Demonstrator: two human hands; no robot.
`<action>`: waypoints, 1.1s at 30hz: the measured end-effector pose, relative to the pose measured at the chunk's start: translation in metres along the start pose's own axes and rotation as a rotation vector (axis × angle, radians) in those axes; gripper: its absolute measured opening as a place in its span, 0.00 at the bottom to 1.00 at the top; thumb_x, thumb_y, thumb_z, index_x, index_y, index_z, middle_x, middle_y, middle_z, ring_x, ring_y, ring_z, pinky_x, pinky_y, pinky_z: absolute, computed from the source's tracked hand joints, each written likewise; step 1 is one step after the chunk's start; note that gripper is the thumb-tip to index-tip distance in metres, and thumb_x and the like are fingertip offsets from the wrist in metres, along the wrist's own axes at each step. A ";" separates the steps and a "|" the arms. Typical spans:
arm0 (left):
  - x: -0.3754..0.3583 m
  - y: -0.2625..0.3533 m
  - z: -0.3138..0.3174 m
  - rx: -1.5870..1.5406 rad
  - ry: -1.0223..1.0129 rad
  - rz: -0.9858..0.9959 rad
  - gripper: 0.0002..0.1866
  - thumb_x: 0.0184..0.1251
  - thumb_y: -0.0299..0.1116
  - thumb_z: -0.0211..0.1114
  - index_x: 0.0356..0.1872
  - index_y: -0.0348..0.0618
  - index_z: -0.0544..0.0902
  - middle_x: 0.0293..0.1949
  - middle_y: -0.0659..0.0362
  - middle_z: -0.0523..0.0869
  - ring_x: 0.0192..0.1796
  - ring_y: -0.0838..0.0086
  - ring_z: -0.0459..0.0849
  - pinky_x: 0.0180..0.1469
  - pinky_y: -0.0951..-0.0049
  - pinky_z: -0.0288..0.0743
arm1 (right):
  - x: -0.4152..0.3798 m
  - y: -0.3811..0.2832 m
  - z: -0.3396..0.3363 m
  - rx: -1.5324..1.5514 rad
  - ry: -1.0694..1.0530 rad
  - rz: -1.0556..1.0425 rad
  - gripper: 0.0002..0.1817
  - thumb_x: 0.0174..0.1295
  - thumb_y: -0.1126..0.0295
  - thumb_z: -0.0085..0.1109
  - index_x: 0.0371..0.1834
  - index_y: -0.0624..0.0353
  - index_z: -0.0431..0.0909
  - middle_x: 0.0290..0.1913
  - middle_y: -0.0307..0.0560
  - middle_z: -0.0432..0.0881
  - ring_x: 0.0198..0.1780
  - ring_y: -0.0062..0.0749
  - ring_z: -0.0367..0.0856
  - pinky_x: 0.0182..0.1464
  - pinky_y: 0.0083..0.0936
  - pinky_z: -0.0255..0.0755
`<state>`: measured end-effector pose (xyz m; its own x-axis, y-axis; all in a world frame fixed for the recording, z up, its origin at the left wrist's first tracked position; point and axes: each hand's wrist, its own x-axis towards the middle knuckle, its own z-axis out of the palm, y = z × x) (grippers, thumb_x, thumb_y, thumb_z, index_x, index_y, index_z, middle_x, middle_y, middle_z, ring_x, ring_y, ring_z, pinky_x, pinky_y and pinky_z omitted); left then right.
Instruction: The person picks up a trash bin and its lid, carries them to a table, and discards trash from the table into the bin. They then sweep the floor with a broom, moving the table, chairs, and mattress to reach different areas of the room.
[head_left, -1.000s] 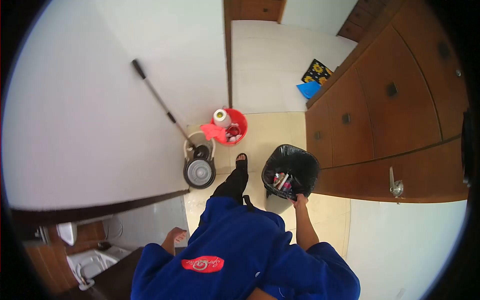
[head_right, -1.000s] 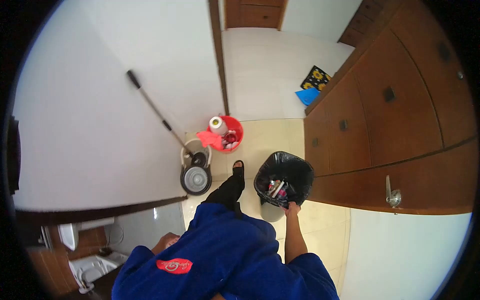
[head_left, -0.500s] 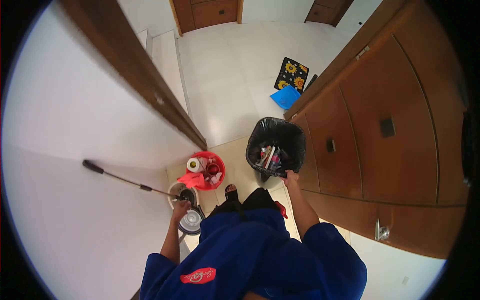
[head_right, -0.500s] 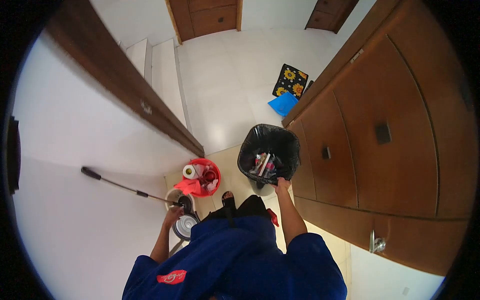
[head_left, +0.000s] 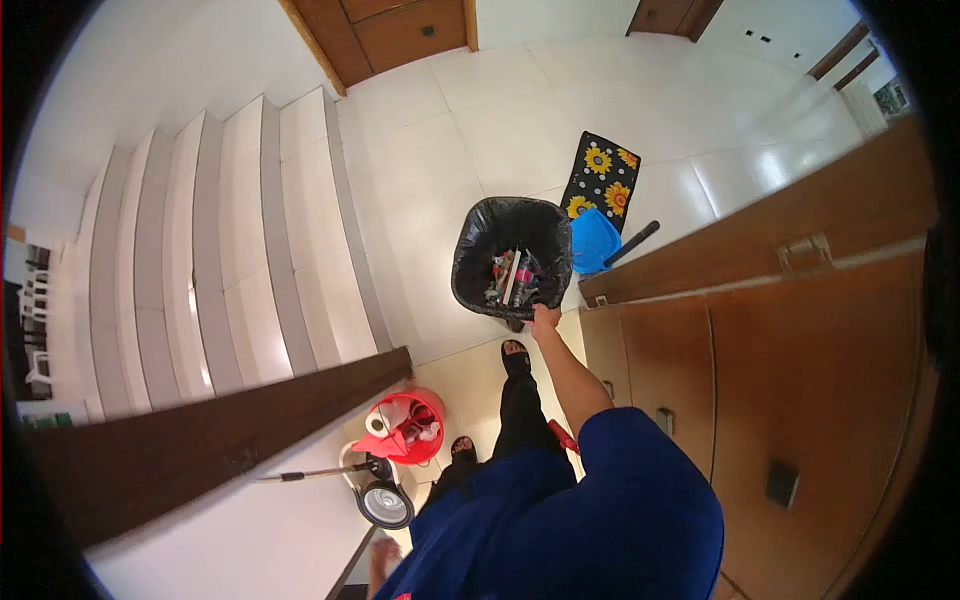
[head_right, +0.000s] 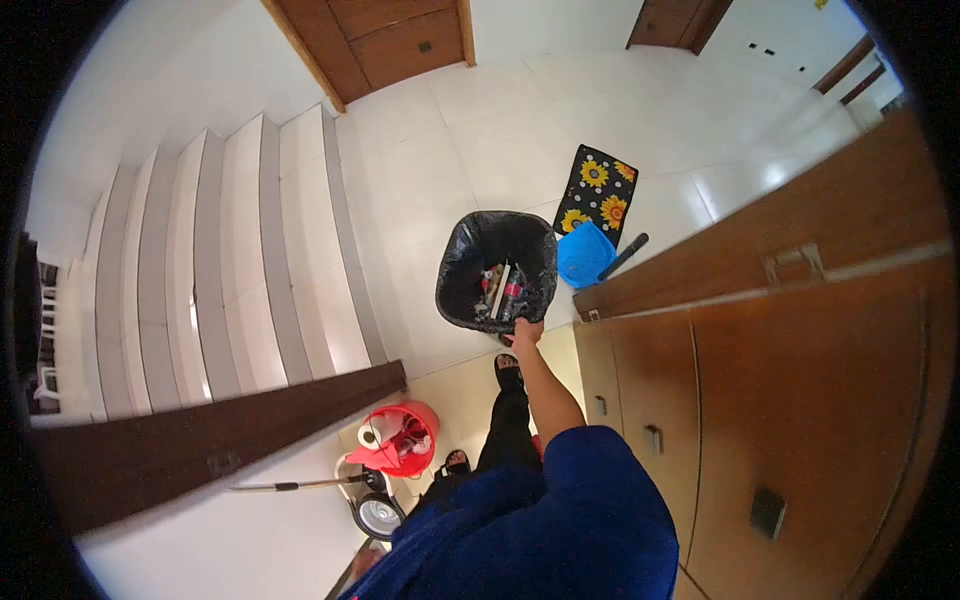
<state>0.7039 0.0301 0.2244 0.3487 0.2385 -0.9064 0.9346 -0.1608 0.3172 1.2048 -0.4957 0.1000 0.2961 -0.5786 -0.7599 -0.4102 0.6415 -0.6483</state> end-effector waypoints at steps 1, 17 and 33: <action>-0.012 -0.005 0.007 0.091 -0.035 0.006 0.10 0.56 0.38 0.52 0.25 0.43 0.77 0.20 0.59 0.77 0.21 0.74 0.75 0.20 0.74 0.67 | 0.000 0.004 0.014 -0.021 0.028 0.003 0.34 0.43 0.83 0.51 0.57 0.49 0.56 0.50 0.51 0.66 0.47 0.47 0.71 0.35 0.50 0.77; 0.051 0.225 0.054 -0.177 -0.162 -0.025 0.15 0.62 0.41 0.52 0.39 0.39 0.73 0.34 0.54 0.81 0.36 0.69 0.81 0.34 0.74 0.75 | 0.173 -0.095 -0.025 0.704 -0.085 -0.052 0.26 0.59 0.45 0.35 0.47 0.57 0.63 0.33 0.50 0.71 0.33 0.42 0.70 0.38 0.39 0.69; 0.054 0.295 0.055 0.092 -0.202 -0.108 0.13 0.61 0.40 0.52 0.36 0.39 0.74 0.30 0.55 0.81 0.30 0.72 0.80 0.30 0.74 0.73 | 0.245 -0.213 -0.062 1.321 -0.388 0.635 0.05 0.50 0.74 0.41 0.24 0.66 0.62 0.25 0.50 0.66 0.28 0.35 0.71 0.29 0.24 0.74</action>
<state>0.9943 -0.0573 0.2538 0.2173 0.0638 -0.9740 0.9521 -0.2339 0.1971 1.3109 -0.8056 0.0544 0.6614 -0.0110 -0.7499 0.4288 0.8259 0.3661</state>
